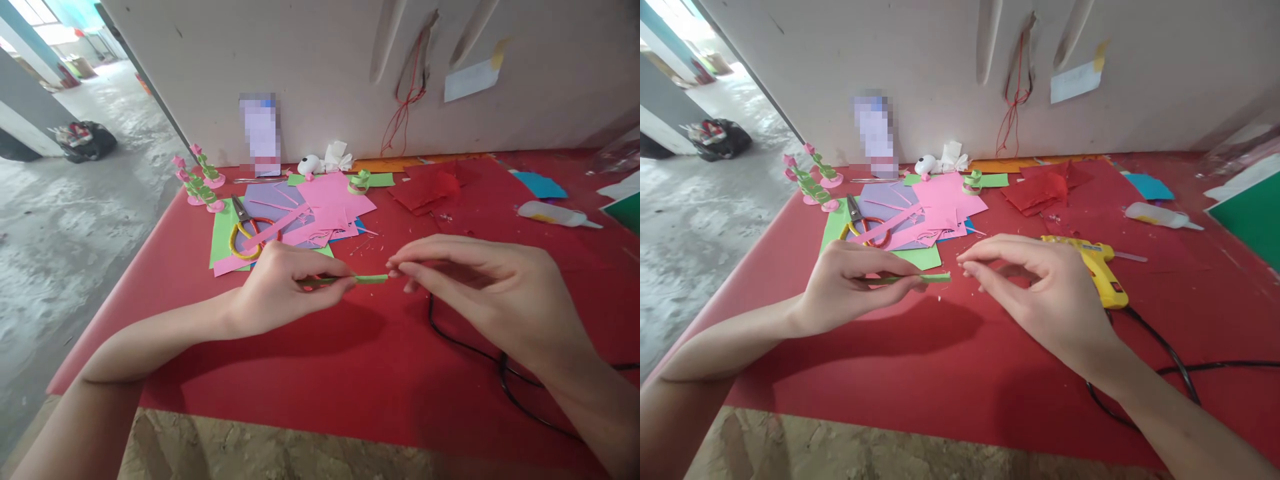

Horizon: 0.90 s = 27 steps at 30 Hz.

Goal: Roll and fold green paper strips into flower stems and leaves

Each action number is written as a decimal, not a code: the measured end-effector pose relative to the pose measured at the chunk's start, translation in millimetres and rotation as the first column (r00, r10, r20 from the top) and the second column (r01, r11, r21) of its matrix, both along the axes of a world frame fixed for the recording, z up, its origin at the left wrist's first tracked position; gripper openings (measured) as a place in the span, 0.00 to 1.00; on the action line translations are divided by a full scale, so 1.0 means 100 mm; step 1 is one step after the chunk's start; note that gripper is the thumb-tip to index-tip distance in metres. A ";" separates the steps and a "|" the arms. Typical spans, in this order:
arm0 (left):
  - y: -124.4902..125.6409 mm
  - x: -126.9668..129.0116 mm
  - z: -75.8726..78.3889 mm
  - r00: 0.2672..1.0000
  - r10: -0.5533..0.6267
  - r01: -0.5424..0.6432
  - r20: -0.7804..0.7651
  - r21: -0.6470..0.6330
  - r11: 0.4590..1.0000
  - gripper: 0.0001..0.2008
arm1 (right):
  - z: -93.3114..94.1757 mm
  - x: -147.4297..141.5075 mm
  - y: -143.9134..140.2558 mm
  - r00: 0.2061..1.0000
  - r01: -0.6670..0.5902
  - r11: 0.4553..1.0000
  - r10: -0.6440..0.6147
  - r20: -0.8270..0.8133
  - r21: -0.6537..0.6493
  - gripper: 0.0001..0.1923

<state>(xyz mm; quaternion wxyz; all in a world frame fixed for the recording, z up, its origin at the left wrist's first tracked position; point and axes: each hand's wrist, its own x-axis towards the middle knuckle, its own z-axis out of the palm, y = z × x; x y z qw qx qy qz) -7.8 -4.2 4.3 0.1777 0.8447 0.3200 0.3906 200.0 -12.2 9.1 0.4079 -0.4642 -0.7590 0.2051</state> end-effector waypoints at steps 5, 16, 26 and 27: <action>-0.01 0.02 -0.05 0.999 -0.053 0.054 0.010 -0.060 0.997 0.05 | -0.04 -0.10 -0.05 0.994 -0.105 0.994 0.105 0.006 0.010 0.03; -0.01 0.03 -0.06 0.995 -0.103 0.104 0.011 -0.113 0.988 0.07 | -0.06 -0.11 -0.07 0.989 -0.125 0.978 0.111 0.094 0.165 0.07; 0.00 0.02 -0.10 0.990 -0.136 0.133 -0.027 -0.101 0.986 0.07 | -0.15 -0.18 -0.13 0.989 -0.137 0.968 0.120 0.092 0.209 0.05; -0.01 0.02 -0.11 0.990 -0.138 0.135 -0.029 -0.068 0.988 0.06 | -0.16 -0.18 -0.13 0.988 -0.144 0.971 0.129 0.090 0.192 0.05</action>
